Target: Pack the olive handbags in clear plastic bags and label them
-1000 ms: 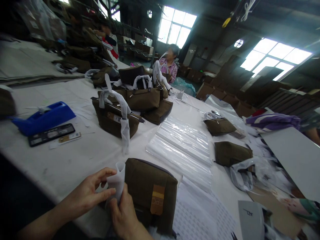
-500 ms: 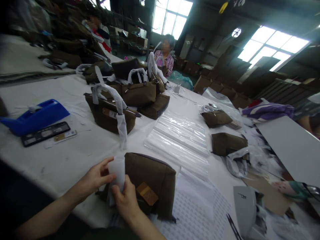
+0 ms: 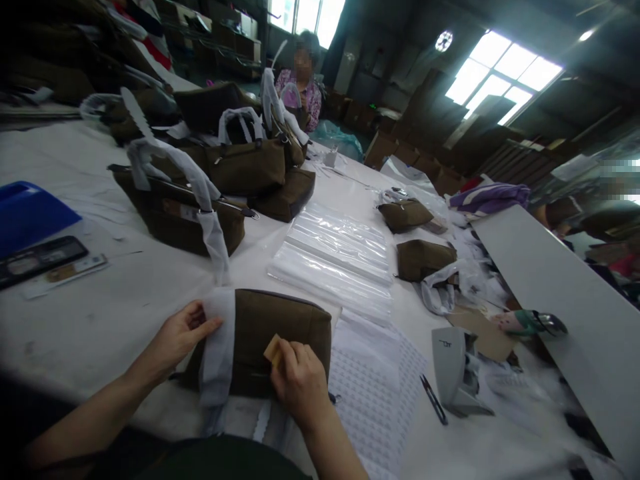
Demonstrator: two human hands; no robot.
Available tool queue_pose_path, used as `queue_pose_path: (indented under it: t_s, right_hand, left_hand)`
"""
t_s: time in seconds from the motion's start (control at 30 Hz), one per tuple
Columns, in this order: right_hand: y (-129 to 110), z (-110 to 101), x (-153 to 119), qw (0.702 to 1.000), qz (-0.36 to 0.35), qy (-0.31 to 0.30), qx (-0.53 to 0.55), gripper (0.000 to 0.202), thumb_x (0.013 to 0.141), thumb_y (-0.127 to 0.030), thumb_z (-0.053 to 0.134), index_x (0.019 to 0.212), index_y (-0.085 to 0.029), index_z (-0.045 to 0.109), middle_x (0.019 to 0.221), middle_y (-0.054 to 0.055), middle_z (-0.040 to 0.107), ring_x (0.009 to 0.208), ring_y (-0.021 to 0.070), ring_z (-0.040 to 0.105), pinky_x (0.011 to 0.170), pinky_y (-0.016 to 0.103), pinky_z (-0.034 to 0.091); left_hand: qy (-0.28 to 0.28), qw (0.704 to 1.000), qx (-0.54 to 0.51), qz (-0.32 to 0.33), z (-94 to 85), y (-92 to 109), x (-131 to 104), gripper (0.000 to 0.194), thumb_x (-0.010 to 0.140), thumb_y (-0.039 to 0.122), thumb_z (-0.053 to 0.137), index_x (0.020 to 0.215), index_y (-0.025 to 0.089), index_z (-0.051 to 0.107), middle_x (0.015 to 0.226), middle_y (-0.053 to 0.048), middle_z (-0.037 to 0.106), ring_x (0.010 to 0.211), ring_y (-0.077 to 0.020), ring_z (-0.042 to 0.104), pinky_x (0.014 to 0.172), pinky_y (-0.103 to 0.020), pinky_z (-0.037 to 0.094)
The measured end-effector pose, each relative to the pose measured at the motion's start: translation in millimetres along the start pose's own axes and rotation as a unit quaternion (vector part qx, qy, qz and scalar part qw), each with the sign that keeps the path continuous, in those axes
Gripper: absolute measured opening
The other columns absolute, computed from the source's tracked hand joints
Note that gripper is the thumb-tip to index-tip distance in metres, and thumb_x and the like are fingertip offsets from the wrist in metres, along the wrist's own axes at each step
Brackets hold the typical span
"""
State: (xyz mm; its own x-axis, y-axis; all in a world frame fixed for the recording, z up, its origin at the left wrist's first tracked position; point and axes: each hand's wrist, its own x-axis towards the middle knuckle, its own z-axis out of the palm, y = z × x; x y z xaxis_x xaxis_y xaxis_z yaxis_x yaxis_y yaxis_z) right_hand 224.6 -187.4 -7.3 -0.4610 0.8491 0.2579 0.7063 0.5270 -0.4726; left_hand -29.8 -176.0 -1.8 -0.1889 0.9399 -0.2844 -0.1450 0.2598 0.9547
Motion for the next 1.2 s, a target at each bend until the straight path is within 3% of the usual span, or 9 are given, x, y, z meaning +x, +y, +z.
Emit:
queue_pose_path:
  t_s: [0.1, 0.2, 0.3, 0.4, 0.57, 0.7, 0.97, 1.1, 1.2]
  right_hand:
    - [10, -15, -2, 0.977, 0.134, 0.062, 0.151, 0.022, 0.088, -0.026, 0.047, 0.101, -0.019, 0.062, 0.088, 0.007, 0.067, 0.078, 0.0196, 0.062, 0.073, 0.033, 0.052]
    - [27, -25, -8, 0.888, 0.285, 0.112, 0.342, 0.022, 0.083, -0.038, 0.057, 0.088, -0.017, 0.062, 0.080, 0.004, 0.069, 0.073, 0.0187, 0.063, 0.068, 0.032, 0.052]
    - [43, -24, -14, 0.811, 0.346, 0.152, 0.447, 0.028, 0.077, -0.041, 0.064, 0.089, -0.015, 0.060, 0.083, 0.004, 0.068, 0.075, 0.0181, 0.063, 0.071, 0.032, 0.053]
    - [49, -20, -18, 0.790, 0.350, 0.176, 0.471, 0.032, 0.076, -0.037, 0.065, 0.098, -0.017, 0.053, 0.083, 0.003, 0.067, 0.075, 0.0176, 0.064, 0.067, 0.031, 0.052]
    - [49, -27, -27, 0.841, 0.312, 0.242, 0.371, 0.049, 0.077, -0.027, 0.062, 0.120, -0.024, 0.038, 0.075, -0.005, 0.059, 0.066, 0.0126, 0.059, 0.064, 0.027, 0.050]
    - [56, -42, -45, 0.889, 0.293, 0.207, 0.283, 0.030, 0.078, -0.026, 0.060, 0.107, -0.022, 0.053, 0.081, -0.001, 0.059, 0.068, 0.0125, 0.056, 0.064, 0.026, 0.049]
    - [63, -58, -67, 0.889, 0.226, 0.178, 0.356, 0.035, 0.075, -0.022, 0.066, 0.107, -0.027, 0.054, 0.077, -0.004, 0.060, 0.070, 0.0136, 0.058, 0.069, 0.030, 0.050]
    - [68, -71, -70, 0.925, 0.157, 0.089, 0.333, 0.002, 0.080, -0.021, 0.062, 0.078, -0.023, 0.062, 0.077, 0.001, 0.064, 0.080, 0.0175, 0.061, 0.077, 0.034, 0.050]
    - [74, -79, -83, 0.926, 0.127, 0.058, 0.350, 0.011, 0.081, -0.021, 0.061, 0.070, -0.022, 0.062, 0.080, 0.003, 0.066, 0.087, 0.0203, 0.062, 0.082, 0.039, 0.050]
  left_hand:
    - [-0.031, 0.999, 0.024, -0.014, 2.4, 0, -5, 0.058, 0.062, 0.040, 0.076, 0.109, 0.015, 0.051, 0.104, -0.008, 0.065, 0.096, -0.0237, 0.062, 0.088, -0.039, 0.051]
    - [-0.057, 0.997, 0.044, -0.028, 2.3, -2, -8, 0.059, 0.060, 0.038, 0.077, 0.108, 0.015, 0.052, 0.099, -0.007, 0.066, 0.092, -0.0233, 0.063, 0.087, -0.040, 0.052]
    - [-0.053, 0.997, 0.046, -0.021, 2.4, -4, -8, 0.057, 0.058, 0.037, 0.078, 0.104, 0.014, 0.053, 0.096, -0.007, 0.066, 0.090, -0.0236, 0.063, 0.088, -0.041, 0.051]
    - [-0.064, 0.997, 0.034, -0.008, 4.2, -7, -7, 0.056, 0.058, 0.035, 0.079, 0.104, 0.015, 0.054, 0.096, -0.006, 0.066, 0.091, -0.0222, 0.063, 0.088, -0.038, 0.051]
    - [-0.087, 0.995, 0.051, 0.019, 9.1, -9, -8, 0.050, 0.064, 0.032, 0.077, 0.106, 0.018, 0.054, 0.091, 0.000, 0.066, 0.087, -0.0169, 0.063, 0.082, -0.026, 0.051]
    - [-0.090, 0.992, 0.082, 0.024, 12.4, -9, -7, 0.051, 0.068, 0.032, 0.075, 0.110, 0.017, 0.051, 0.093, 0.002, 0.064, 0.086, -0.0147, 0.061, 0.079, -0.022, 0.050]
    - [-0.088, 0.981, 0.166, 0.048, 17.6, -11, -2, 0.060, 0.064, 0.043, 0.074, 0.113, 0.015, 0.051, 0.092, -0.002, 0.063, 0.079, -0.0171, 0.061, 0.075, -0.030, 0.053]
    - [-0.090, 0.984, 0.151, 0.039, 15.7, -14, 1, 0.062, 0.061, 0.044, 0.075, 0.111, 0.017, 0.051, 0.093, -0.004, 0.063, 0.079, -0.0178, 0.062, 0.076, -0.033, 0.054]
    - [-0.085, 0.987, 0.129, 0.033, 13.5, -16, 1, 0.062, 0.059, 0.043, 0.077, 0.110, 0.017, 0.051, 0.092, -0.003, 0.063, 0.078, -0.0164, 0.061, 0.076, -0.031, 0.054]
